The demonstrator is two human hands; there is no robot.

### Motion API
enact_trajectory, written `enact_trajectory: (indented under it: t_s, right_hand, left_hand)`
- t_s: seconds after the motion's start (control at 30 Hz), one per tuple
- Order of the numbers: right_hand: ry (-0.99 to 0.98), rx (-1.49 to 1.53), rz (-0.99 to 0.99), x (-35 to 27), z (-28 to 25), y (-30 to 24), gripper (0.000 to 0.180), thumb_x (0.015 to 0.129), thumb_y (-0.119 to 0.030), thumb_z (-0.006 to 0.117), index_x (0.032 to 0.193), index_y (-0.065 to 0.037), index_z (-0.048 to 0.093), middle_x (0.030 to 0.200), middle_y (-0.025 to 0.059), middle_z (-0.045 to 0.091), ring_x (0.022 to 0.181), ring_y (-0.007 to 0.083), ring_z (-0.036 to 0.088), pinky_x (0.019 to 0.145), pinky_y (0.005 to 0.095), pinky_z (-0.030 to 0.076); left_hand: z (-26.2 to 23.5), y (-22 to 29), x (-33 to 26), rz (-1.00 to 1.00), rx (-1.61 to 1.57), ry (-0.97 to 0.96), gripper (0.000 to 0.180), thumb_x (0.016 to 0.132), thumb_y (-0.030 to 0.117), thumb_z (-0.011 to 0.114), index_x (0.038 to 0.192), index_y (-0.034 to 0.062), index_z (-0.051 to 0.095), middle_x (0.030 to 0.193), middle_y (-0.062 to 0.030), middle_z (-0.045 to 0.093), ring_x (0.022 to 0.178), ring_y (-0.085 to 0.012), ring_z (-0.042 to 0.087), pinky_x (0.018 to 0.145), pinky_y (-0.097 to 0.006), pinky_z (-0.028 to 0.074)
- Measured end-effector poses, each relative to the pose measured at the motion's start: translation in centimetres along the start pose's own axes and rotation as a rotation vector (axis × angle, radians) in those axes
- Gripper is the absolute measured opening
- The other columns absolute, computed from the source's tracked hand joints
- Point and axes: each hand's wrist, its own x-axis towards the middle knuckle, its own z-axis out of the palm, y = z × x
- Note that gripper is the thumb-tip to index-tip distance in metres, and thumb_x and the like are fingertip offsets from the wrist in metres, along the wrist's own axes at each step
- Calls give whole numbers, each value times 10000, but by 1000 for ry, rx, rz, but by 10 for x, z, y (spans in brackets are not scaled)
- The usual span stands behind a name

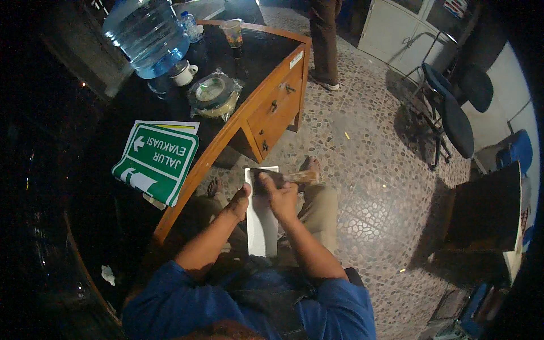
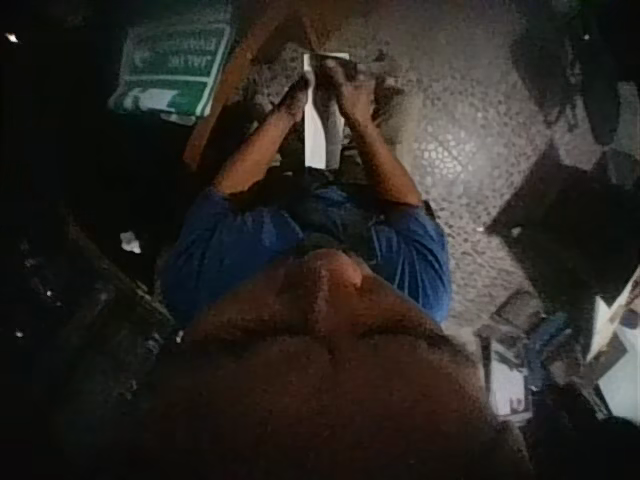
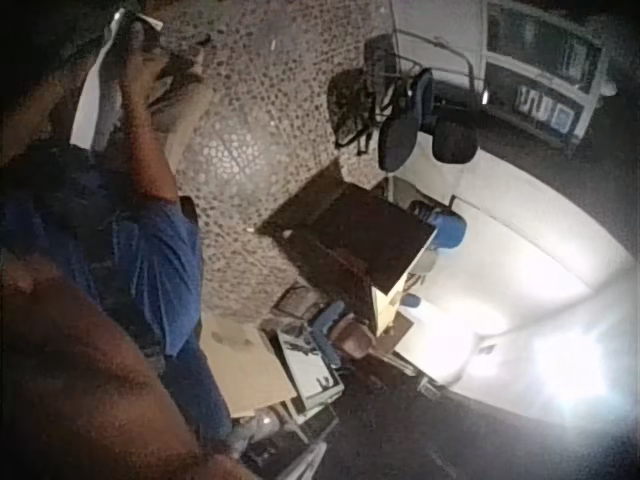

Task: The person smooths the surface of a white rectangular plaster board using a wooden-handled tool. They repeatedly rub the tool along the edges and face of the board, then place it on the table and handle a roll of tape.

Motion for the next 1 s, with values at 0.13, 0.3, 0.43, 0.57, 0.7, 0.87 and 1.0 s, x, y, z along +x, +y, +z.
enact_trajectory:
  t_s: [0.13,0.3,0.43,0.57,0.7,0.87,1.0]
  right_hand:
    - [65,158,261,15,-24,2,393,914,-185,767,1182,61,619,1039,79,674,880,132,621,794,251,503]
    - [81,117,246,-1,-26,6,465,930,-205,758,1284,59,614,1148,104,677,992,174,628,896,307,502]
    - [-37,85,149,-19,-28,17,438,936,-192,751,1272,57,620,1180,93,674,1047,201,612,962,341,474]
    - [-60,113,124,-24,-19,47,341,919,-217,777,1109,53,690,1050,60,703,936,150,627,864,313,503]
    - [-5,29,69,-16,-30,59,275,917,-215,783,953,51,724,900,24,694,746,105,594,686,284,494]
    - [-4,118,123,-13,-41,62,238,903,-145,784,1021,35,682,1007,54,685,879,136,607,794,302,489]
    - [-22,84,179,-13,-44,48,163,915,-141,769,908,11,712,860,7,682,727,105,590,653,267,467]
  left_hand:
    - [-38,-43,27,-183,-333,184,646,932,537,673,1322,26,600,1246,-89,637,1167,-204,569,1002,-370,449]
    - [-40,-37,30,-266,-231,119,480,890,377,753,1252,81,648,1177,-24,674,1062,-170,617,965,-331,457]
    - [-33,-44,41,-260,-216,331,611,963,582,601,1305,77,635,1215,-29,652,1122,-170,581,1020,-338,416]
    - [-80,-73,67,-361,-28,486,934,927,781,446,1504,47,458,1378,-69,580,1287,-223,500,1121,-348,346]
    - [-31,-34,65,-120,74,432,815,924,726,532,1374,48,575,1290,-80,621,1177,-222,572,1003,-397,456]
    - [0,12,64,-194,45,399,756,949,568,632,1383,-45,548,1265,-135,629,1156,-231,598,1004,-379,457]
    - [34,63,52,-71,-305,251,903,934,724,507,1372,-65,532,1288,-218,638,1104,-291,659,1035,-405,471]
